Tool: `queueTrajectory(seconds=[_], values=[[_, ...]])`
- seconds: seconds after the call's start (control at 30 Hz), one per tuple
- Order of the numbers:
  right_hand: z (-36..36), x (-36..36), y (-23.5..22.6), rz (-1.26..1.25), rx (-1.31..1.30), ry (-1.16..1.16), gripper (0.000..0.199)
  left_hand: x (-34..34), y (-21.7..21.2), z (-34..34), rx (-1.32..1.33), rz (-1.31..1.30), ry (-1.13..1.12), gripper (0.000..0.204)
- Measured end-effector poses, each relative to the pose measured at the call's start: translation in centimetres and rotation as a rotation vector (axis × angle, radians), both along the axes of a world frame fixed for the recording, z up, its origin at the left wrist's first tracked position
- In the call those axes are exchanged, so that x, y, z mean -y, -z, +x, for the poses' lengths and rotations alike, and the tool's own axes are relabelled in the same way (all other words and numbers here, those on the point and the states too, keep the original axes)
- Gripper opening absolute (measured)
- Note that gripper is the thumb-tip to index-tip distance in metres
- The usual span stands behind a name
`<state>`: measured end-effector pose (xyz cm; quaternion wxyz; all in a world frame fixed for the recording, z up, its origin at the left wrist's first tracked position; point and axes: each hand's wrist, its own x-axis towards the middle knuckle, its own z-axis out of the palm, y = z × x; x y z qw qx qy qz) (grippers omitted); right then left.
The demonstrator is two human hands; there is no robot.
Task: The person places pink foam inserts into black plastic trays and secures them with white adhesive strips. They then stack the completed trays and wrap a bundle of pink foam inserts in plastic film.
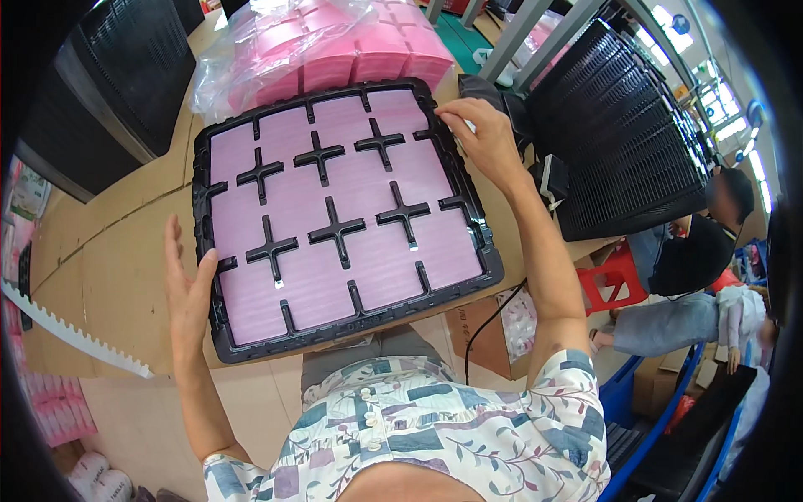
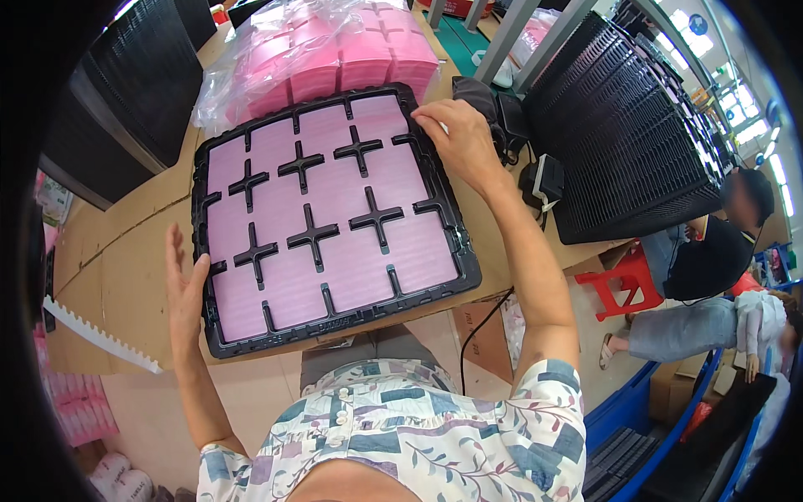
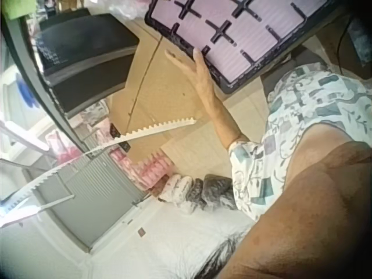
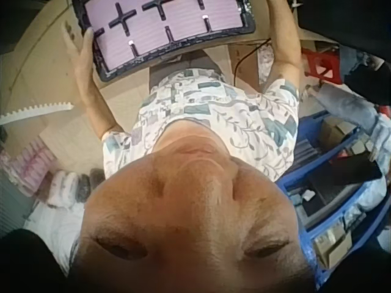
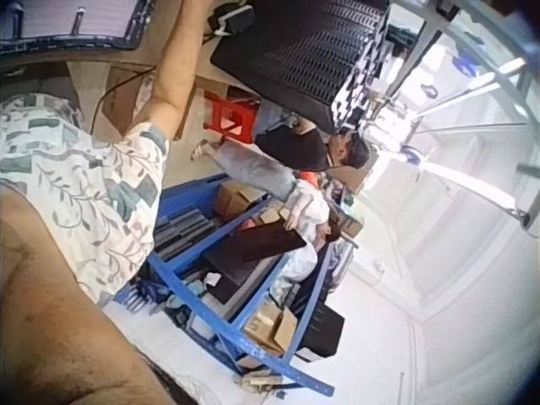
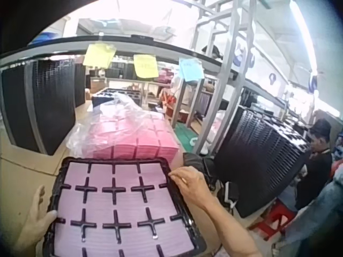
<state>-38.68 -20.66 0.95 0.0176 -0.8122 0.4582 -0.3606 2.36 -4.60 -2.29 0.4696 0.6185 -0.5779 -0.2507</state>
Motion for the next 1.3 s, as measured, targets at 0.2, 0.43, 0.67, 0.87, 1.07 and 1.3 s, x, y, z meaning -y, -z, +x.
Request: queueTrajectory(seconds=[0.2, 0.43, 0.67, 0.87, 1.07, 1.3], values=[[1.8, 6.9, 0.6, -0.17, -0.37, -0.041, 0.015, 3.9, -8.1, -8.7, 0.772, -0.265, 0.525, 0.06], [3.2, 8.7, 1.6, -0.164, -0.382, -0.018, 0.014, 12.5, -3.3, -16.9, 0.658, -0.472, 0.818, 0.059], [2.7, 8.7, 1.4, -0.248, -0.418, -0.101, 0.009, 14.5, -0.9, -17.6, 0.676, -0.414, 0.797, 0.06], [2.8, 8.2, 1.3, -0.18, -0.406, -0.128, 0.01, 14.5, -1.1, -17.5, 0.664, -0.413, 0.791, 0.057], [2.0, 9.1, 0.6, -0.021, -0.413, -0.169, 0.018, 14.4, -1.1, -17.6, 0.669, -0.436, 0.784, 0.055], [2.0, 8.9, 0.7, -0.008, -0.354, -0.218, 0.014, 14.5, -1.1, -17.6, 0.686, -0.43, 0.781, 0.054]])
